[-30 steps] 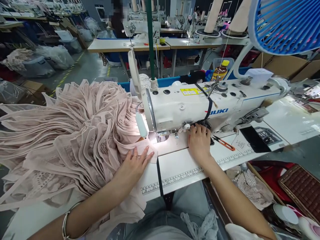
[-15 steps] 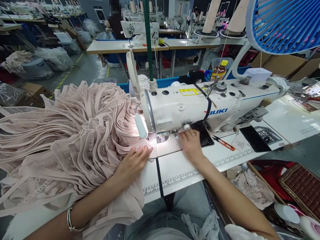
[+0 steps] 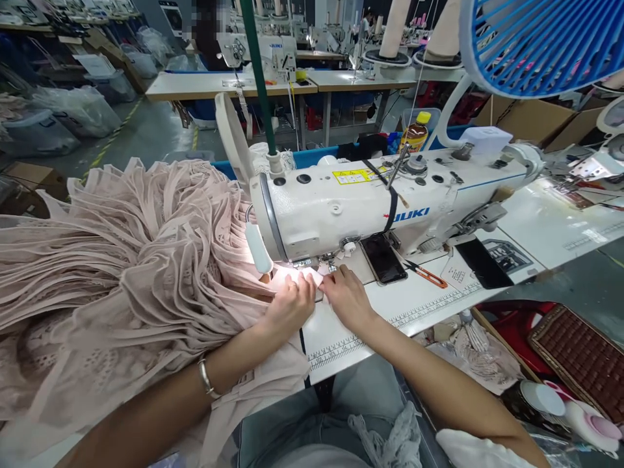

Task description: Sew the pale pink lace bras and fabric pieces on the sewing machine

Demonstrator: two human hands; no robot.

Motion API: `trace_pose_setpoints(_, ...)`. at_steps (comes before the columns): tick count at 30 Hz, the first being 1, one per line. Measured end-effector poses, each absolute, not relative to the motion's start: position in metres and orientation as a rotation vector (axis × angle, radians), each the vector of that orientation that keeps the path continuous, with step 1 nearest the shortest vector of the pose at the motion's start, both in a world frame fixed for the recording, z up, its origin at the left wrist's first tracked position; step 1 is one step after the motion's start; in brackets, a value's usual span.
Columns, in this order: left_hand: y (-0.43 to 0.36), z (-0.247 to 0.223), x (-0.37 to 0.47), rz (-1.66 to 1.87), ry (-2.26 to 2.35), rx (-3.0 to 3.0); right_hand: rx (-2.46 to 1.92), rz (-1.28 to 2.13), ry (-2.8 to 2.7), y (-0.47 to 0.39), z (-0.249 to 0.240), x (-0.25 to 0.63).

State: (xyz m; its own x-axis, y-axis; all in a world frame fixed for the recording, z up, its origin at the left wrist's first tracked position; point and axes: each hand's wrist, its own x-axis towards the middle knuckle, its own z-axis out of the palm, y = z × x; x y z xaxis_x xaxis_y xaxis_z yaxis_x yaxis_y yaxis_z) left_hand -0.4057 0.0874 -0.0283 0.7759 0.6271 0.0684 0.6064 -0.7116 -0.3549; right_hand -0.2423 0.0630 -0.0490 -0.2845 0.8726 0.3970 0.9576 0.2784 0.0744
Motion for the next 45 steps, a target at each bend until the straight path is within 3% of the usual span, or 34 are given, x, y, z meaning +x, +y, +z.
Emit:
trace_pose_setpoints(6, 0.074, -0.024, -0.399, 0.181, -0.947, -2.555, -1.736, -0.567, -2.225, 0.057, -0.048, -0.241)
trace_pose_setpoints(11, 0.058, -0.020, -0.436, 0.212, -1.000, -2.566, -1.523, -0.556, -2.301, 0.049, -0.051, -0.249)
trace_pose_setpoints(21, 0.067, -0.024, -0.470, 0.044, -0.796, -2.550, -1.389, -0.550, -2.397, 0.029, -0.053, -0.243)
trace_pose_setpoints(25, 0.070, -0.034, -0.462, -0.061, -0.622, -2.537, -1.348, -0.651, -2.370, 0.035, -0.053, -0.239)
trace_pose_setpoints(30, 0.077, -0.034, -0.430, 0.045, -0.774, -2.578, -1.399, -0.739, -2.271, 0.069, -0.057, -0.246)
trace_pose_setpoints(41, 0.071, -0.029, -0.447, 0.020, -0.813, -2.551, -2.118, -0.205, -2.428, 0.089, -0.020, -0.260)
trace_pose_setpoints(45, 0.077, -0.025, -0.447, -0.001, -0.827, -2.626, -2.044, -0.012, -2.461, 0.102, -0.027, -0.268)
